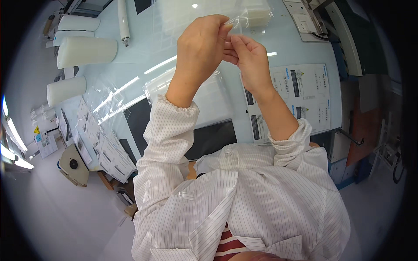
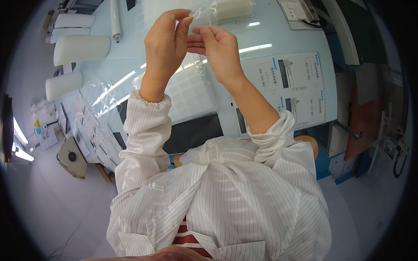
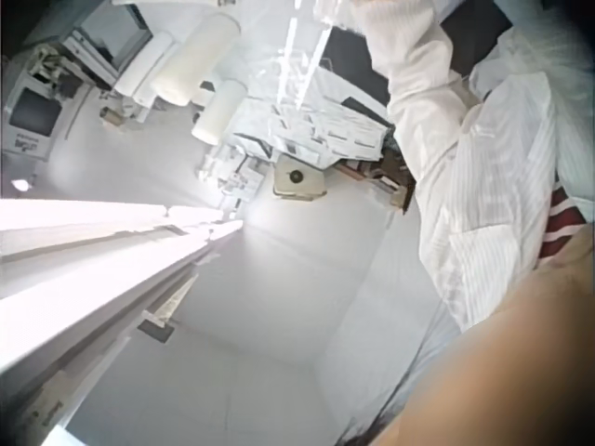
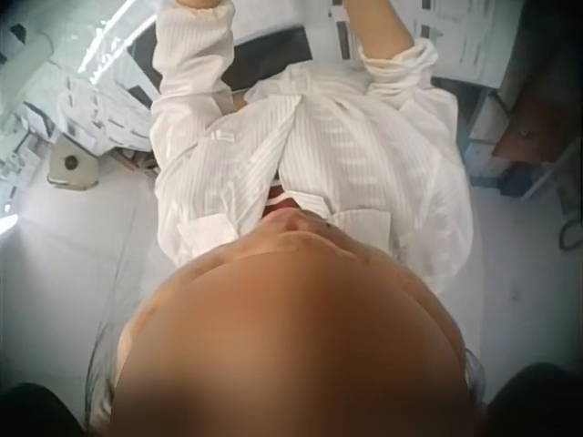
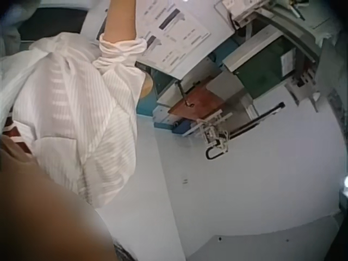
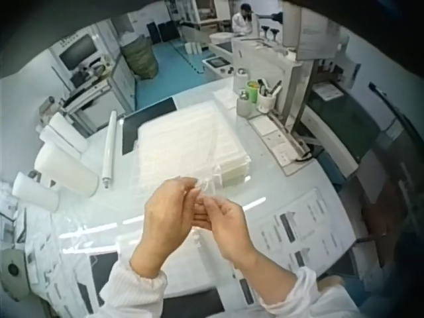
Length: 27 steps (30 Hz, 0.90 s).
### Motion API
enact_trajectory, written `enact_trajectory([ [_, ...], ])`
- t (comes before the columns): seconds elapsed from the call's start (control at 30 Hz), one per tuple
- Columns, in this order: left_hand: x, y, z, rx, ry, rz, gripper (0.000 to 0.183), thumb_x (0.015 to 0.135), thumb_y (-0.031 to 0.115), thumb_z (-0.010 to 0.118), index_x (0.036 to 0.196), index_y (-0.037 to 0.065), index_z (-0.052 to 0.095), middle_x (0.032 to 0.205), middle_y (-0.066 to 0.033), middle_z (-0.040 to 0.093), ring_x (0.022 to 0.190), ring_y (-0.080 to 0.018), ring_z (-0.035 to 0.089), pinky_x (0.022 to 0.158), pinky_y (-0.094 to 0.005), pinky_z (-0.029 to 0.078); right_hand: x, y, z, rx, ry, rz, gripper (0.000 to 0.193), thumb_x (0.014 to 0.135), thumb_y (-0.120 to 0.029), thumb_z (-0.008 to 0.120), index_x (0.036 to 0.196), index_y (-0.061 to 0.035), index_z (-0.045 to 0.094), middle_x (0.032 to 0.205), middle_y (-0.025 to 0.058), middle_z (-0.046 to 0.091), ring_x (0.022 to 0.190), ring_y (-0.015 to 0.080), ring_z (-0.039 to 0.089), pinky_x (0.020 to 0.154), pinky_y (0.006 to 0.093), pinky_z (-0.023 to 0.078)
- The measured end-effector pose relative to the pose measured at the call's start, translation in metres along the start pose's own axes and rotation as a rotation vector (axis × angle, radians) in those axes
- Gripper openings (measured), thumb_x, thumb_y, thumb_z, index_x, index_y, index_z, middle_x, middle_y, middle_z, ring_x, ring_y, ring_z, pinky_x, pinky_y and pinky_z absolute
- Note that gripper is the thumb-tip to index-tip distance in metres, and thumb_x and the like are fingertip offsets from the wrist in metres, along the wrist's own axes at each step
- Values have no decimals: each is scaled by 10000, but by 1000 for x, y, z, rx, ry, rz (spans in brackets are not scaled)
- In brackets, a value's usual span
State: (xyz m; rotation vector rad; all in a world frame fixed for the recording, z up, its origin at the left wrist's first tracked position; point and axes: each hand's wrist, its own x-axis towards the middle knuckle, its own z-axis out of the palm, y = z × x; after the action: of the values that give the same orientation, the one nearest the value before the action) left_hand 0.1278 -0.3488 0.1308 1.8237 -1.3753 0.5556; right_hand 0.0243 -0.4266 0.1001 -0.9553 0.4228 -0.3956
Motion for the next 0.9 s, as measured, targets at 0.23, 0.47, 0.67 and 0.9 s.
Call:
enact_trajectory([
  [0.23,66,-16,-30,-185,201,-62,158,951,87,508,1031,-19,595,874,-185,603,805,-351,594,714,-359,469,10,12,-23,121,136,118,284,998,-121,399,1076,125,519,1030,274,626,971,327,655,876,372,557],
  [0.47,128,-108,-86,3,443,-234,238,948,145,485,895,-29,638,818,-135,658,780,-207,611,719,-307,460,22,7,-44,68,151,131,272,988,-97,406,1085,140,499,1058,292,612,979,347,649,880,376,560],
  [0.67,116,-186,-200,277,693,-293,244,935,169,500,893,-9,662,749,-60,620,674,-142,536,648,-286,432,33,0,-52,87,201,118,289,976,-59,406,1127,175,483,1077,310,602,1002,370,639,892,389,561],
  [0.9,-21,-235,-335,90,848,-418,134,916,131,551,949,17,613,729,-11,576,592,-139,519,511,-279,411,38,-6,-66,43,164,184,284,969,-49,414,1125,175,492,1093,307,601,1022,372,633,899,387,559],
])
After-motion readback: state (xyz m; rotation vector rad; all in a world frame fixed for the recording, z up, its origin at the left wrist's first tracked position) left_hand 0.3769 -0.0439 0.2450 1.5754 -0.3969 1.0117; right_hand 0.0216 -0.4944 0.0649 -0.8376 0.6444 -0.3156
